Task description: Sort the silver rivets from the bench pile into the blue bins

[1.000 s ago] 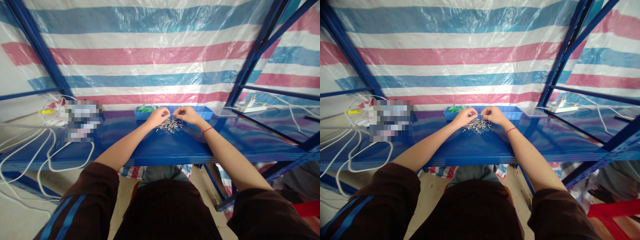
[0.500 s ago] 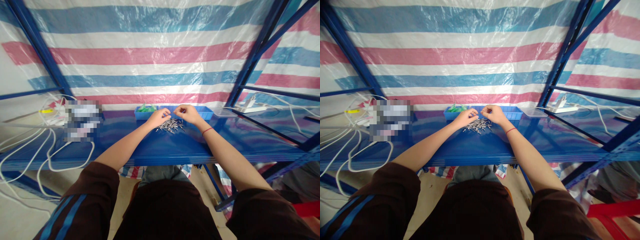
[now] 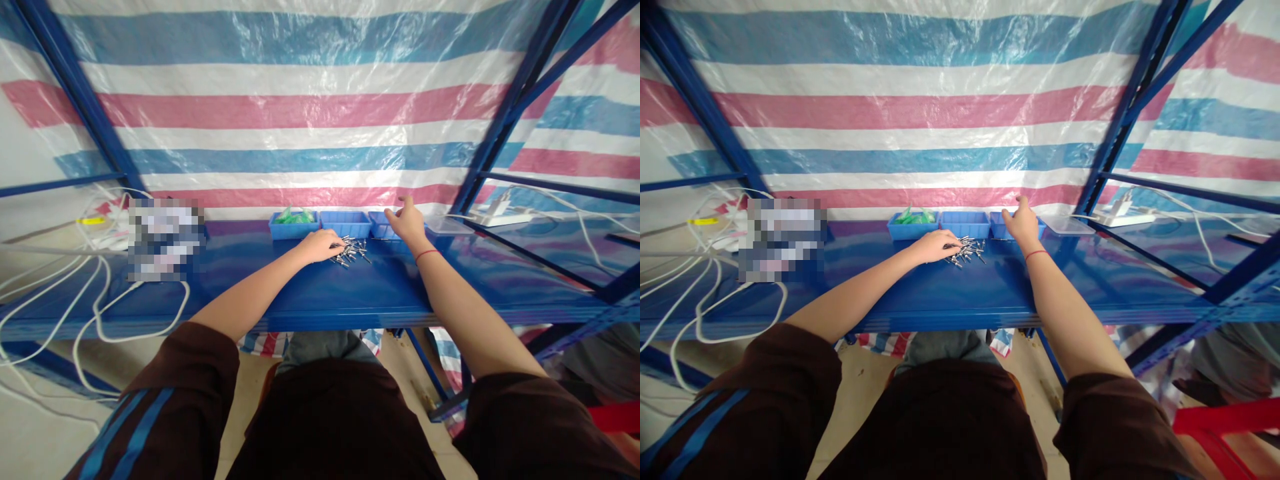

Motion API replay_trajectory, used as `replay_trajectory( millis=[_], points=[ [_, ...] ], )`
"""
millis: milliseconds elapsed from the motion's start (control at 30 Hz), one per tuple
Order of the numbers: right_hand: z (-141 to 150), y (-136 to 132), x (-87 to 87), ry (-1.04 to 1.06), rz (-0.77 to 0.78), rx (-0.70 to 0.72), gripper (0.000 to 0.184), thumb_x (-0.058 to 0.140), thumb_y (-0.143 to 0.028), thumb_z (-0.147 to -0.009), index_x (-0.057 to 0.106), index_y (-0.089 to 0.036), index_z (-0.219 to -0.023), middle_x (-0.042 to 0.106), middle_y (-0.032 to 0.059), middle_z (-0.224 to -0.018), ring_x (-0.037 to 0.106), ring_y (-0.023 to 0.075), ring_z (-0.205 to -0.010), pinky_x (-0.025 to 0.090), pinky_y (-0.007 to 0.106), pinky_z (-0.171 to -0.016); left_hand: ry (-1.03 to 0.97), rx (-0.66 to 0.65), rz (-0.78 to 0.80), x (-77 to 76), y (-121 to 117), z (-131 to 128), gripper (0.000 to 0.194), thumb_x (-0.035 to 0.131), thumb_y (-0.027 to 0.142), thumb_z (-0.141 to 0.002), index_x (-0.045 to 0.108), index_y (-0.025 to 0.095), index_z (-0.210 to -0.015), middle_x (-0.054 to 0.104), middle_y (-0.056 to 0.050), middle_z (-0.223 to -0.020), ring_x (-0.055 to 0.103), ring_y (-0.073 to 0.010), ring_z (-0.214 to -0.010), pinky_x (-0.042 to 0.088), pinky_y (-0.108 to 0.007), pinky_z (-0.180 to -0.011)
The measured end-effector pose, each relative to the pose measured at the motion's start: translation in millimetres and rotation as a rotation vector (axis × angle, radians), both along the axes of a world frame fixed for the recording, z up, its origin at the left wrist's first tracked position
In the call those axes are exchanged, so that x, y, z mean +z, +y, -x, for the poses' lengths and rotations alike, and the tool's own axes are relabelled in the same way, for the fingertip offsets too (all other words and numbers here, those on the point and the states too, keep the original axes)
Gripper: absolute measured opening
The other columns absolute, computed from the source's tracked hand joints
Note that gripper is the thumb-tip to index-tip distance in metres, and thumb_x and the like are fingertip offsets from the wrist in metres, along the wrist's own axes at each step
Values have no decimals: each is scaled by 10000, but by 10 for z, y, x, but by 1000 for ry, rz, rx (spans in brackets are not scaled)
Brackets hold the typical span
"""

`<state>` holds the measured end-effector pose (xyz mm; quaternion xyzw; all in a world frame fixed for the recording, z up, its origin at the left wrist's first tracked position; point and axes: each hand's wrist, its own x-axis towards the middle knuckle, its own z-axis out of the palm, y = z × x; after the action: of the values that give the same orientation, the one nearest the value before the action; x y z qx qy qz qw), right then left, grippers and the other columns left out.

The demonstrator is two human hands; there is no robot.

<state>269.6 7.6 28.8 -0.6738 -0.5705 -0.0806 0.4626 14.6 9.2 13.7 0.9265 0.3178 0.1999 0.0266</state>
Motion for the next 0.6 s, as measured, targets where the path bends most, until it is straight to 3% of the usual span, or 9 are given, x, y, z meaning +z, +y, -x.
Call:
replay_trajectory(
  millis=[233, 433, 600],
  points=[
    [264, -45, 42, -53, 21, 317, 454, 565, -357, -753, 589, -137, -1149, 676, 105, -819, 609, 249, -727, 463, 388, -744, -74, 25, 4, -26, 0, -56, 176, 584, 277, -798, 709, 200, -895, 662, -57, -965, 617, -203, -949, 472, -318, -866],
    [395, -108, 70, -99, 236, 660, 247, 570, -292, -717, 683, -138, -873, 677, 71, -772, 589, 185, -684, 466, 336, -704, -197, 23, 85, -21, -8, -65, 139, 597, 198, -765, 659, 168, -886, 656, -32, -854, 609, -145, -763, 484, -281, -758],
    [521, -180, 70, -99, 408, 892, 228, 645, -312, -669, 704, -163, -830, 687, 26, -769, 582, 156, -691, 463, 319, -706, -497, 38, 203, 17, 4, -106, 123, 608, 246, -784, 604, 155, -867, 660, -24, -828, 603, -125, -736, 483, -269, -736]
  ],
)
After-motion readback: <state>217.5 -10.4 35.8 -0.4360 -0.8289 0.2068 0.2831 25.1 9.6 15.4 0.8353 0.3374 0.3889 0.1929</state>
